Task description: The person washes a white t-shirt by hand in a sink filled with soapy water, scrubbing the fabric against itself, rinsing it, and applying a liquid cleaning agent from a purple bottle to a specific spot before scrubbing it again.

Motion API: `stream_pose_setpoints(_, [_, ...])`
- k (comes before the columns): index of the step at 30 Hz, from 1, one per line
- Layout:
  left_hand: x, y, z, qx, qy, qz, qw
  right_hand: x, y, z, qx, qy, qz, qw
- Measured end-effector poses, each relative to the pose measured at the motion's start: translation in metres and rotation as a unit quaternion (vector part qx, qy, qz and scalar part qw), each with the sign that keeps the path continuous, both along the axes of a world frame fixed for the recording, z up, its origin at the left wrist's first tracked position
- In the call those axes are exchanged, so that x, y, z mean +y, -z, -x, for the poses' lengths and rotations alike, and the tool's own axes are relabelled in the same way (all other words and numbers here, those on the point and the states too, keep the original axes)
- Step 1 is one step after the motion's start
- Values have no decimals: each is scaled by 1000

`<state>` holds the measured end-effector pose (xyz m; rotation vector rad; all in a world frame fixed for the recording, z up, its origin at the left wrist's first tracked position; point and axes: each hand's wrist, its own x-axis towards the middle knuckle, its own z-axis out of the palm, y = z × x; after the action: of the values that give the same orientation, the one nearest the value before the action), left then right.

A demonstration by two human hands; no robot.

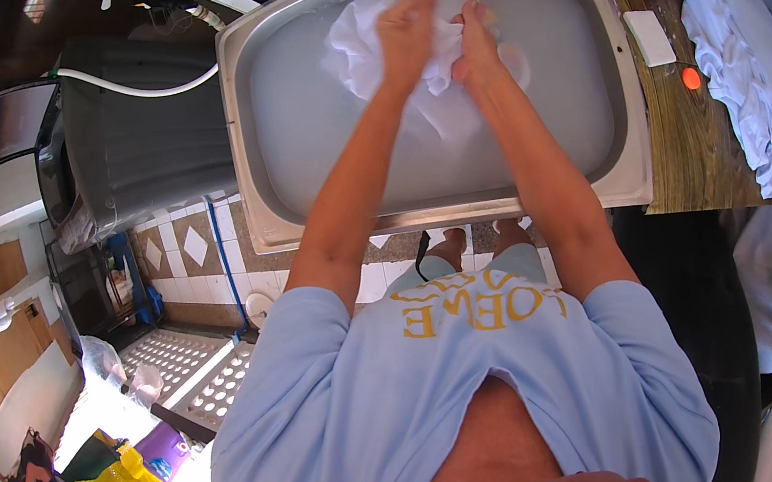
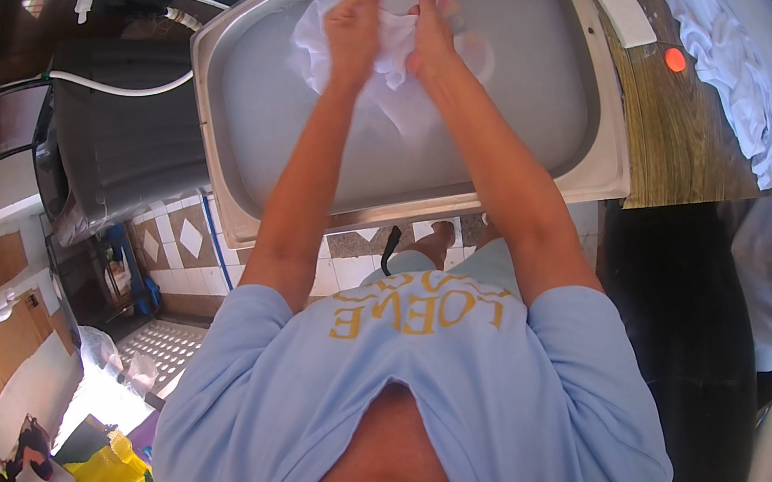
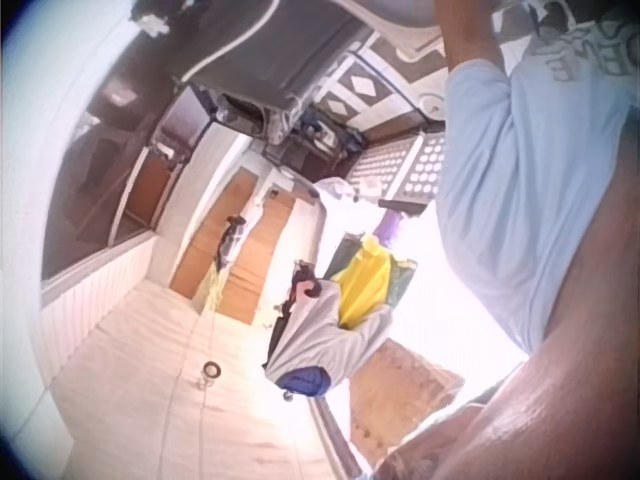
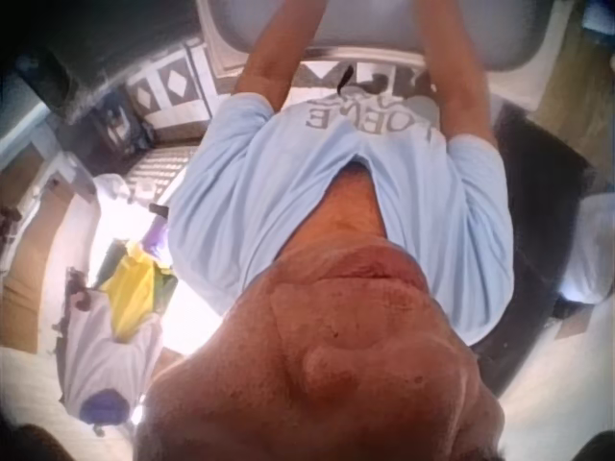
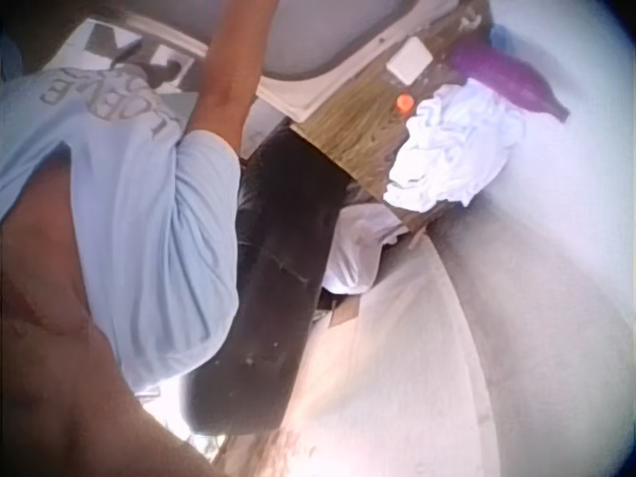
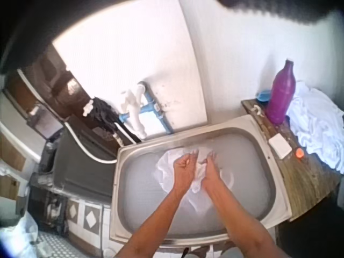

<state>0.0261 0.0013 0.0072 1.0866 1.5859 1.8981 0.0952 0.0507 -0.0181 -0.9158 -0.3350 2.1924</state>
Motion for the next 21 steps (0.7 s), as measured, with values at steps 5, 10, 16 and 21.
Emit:
stream_pose_setpoints(5, [13,8,-14,293,-26,65,953,2,26,-3,103,-31,-32,994])
stream_pose_setpoints(10, [17,-2,23,250,-77,125,957,-23,-27,10,-33,-34,78,996])
stream_pose_setpoints(16, [15,4,-9,243,-11,83,966,0,14,-1,144,-28,14,989])
stream_pose_setpoints(21, [20,-1,11,278,-41,16,959,-14,-18,9,-99,-16,27,995])
